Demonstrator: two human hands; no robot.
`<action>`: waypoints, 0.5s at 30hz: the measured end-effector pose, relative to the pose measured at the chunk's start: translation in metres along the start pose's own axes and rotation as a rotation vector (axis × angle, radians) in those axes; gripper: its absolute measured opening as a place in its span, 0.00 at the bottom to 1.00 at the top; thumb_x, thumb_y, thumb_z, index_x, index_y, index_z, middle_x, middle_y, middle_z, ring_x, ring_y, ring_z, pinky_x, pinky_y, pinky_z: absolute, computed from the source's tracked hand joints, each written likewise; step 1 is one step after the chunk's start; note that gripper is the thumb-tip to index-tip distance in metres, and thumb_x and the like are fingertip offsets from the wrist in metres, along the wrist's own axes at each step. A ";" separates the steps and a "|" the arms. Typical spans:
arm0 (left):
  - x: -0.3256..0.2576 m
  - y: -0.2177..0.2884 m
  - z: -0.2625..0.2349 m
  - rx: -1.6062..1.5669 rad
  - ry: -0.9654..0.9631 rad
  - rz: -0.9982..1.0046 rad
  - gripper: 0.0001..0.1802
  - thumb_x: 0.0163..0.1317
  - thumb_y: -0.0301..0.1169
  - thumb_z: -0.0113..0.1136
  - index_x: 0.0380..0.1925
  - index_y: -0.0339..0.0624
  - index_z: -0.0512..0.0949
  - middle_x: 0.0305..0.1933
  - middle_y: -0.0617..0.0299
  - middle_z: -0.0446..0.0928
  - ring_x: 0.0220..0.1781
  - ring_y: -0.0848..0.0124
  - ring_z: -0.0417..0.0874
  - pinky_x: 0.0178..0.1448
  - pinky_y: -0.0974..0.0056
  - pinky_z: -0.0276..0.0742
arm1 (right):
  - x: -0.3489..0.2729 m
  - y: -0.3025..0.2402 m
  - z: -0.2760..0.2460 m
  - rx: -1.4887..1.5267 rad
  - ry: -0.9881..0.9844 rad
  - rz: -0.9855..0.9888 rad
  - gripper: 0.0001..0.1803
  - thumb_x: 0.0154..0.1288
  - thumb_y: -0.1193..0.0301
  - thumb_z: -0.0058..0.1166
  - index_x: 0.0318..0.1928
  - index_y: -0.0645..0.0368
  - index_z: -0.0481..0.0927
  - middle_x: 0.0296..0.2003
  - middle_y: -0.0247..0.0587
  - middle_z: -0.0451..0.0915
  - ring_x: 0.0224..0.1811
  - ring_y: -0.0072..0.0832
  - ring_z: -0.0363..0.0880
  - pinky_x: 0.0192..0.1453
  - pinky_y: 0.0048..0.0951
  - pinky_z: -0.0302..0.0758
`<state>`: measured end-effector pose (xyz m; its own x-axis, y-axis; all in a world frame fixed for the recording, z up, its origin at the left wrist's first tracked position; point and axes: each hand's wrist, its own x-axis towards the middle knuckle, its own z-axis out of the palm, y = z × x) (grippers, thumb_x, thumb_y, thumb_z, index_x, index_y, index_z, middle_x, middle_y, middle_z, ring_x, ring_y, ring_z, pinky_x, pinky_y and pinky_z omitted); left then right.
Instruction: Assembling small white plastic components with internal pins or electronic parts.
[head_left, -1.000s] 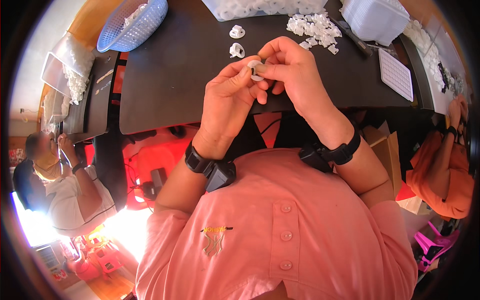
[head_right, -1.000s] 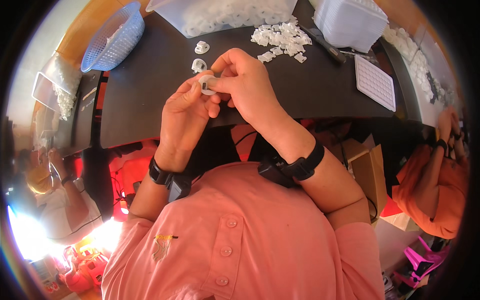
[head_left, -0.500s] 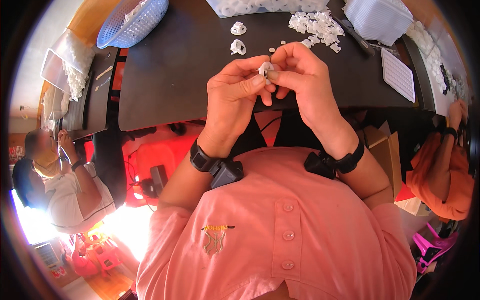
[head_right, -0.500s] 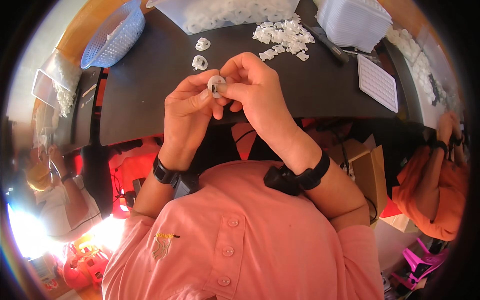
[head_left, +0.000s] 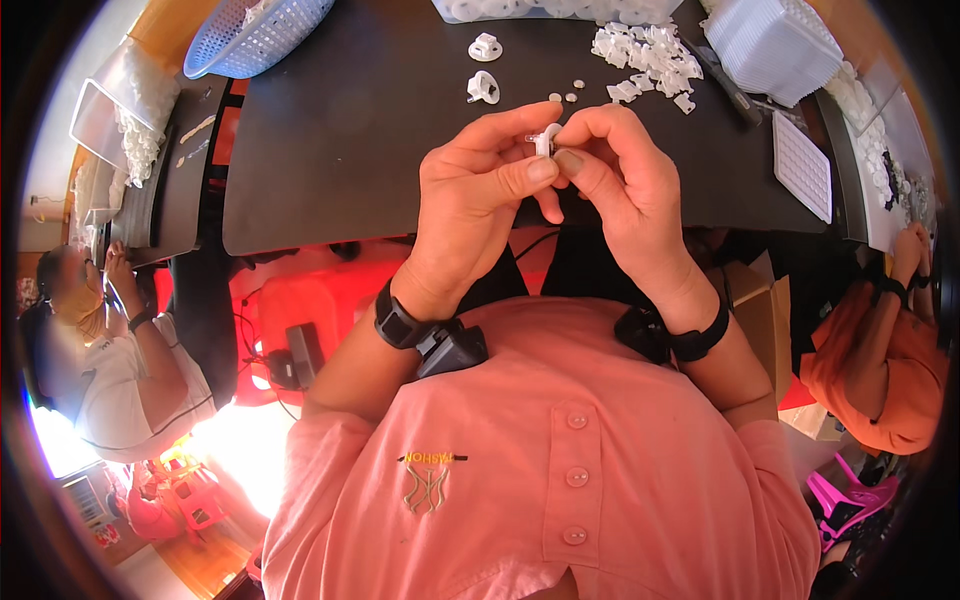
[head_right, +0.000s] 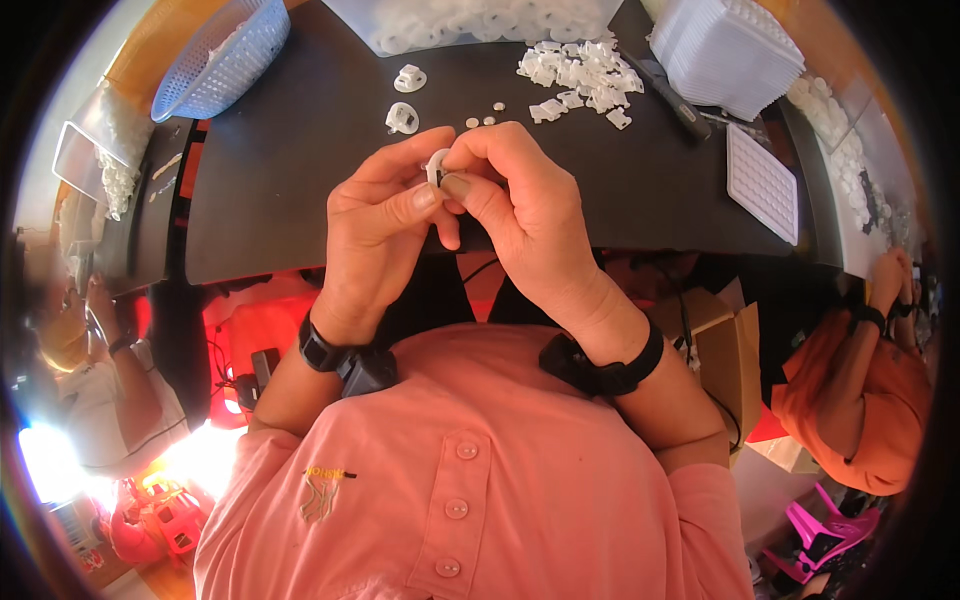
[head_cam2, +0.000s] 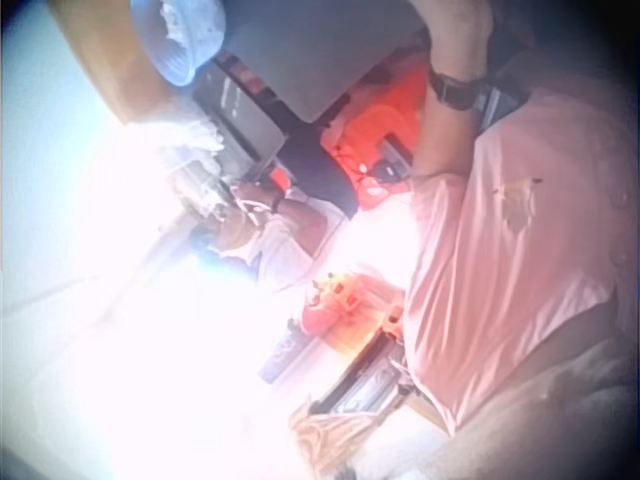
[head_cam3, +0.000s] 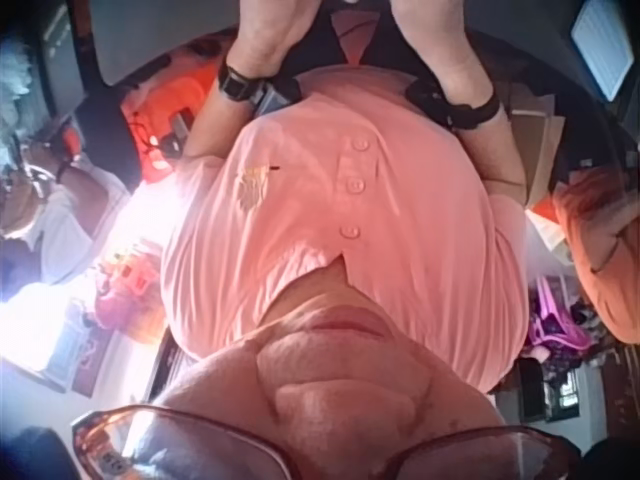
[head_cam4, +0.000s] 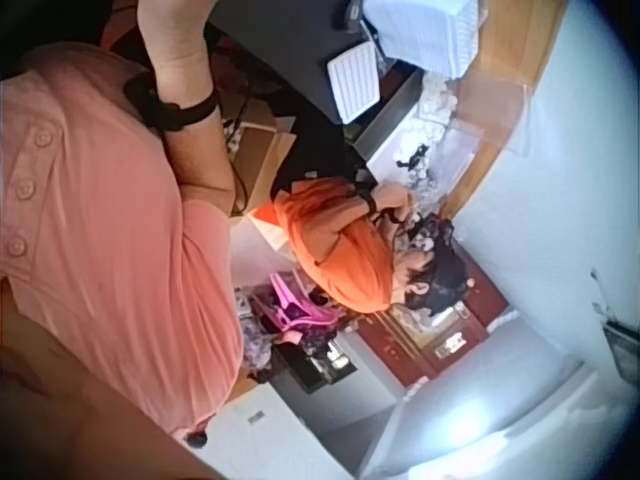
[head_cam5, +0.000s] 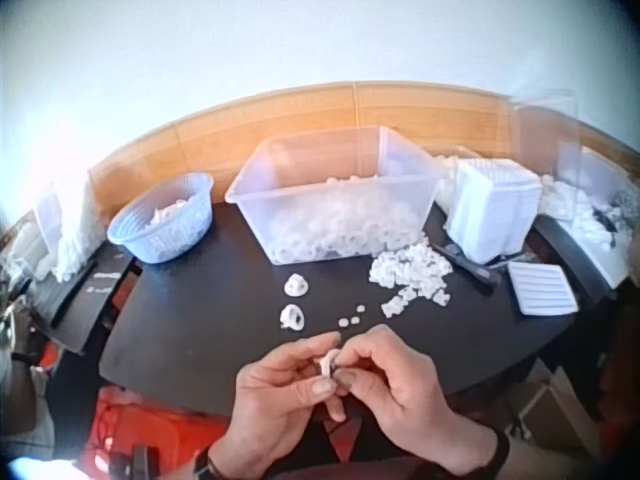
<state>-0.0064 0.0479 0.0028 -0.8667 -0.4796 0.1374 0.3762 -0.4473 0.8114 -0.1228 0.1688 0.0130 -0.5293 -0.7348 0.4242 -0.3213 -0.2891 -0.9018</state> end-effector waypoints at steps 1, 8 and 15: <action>0.001 0.000 0.000 0.008 -0.005 0.013 0.22 0.65 0.20 0.63 0.60 0.28 0.76 0.49 0.50 0.82 0.43 0.65 0.84 0.36 0.64 0.86 | 0.001 0.003 -0.001 -0.086 -0.017 -0.076 0.03 0.73 0.79 0.56 0.42 0.61 0.75 0.33 0.33 0.78 0.36 0.20 0.80 0.40 0.24 0.78; 0.000 -0.007 0.006 0.076 0.043 0.086 0.18 0.64 0.16 0.64 0.55 0.31 0.81 0.40 0.57 0.82 0.35 0.72 0.82 0.34 0.69 0.83 | -0.005 0.006 0.012 -0.317 0.077 -0.197 0.03 0.73 0.79 0.55 0.42 0.60 0.74 0.33 0.38 0.78 0.31 0.26 0.80 0.34 0.27 0.77; -0.002 -0.006 0.007 0.129 0.040 0.055 0.19 0.68 0.20 0.62 0.58 0.27 0.77 0.46 0.53 0.83 0.41 0.69 0.84 0.37 0.66 0.83 | -0.006 0.008 0.012 -0.272 0.099 -0.188 0.04 0.74 0.79 0.54 0.45 0.61 0.74 0.36 0.36 0.77 0.33 0.20 0.77 0.36 0.23 0.75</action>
<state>-0.0094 0.0565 0.0011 -0.8310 -0.5318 0.1629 0.3755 -0.3203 0.8697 -0.1126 0.1630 0.0021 -0.5100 -0.6176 0.5987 -0.6110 -0.2298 -0.7575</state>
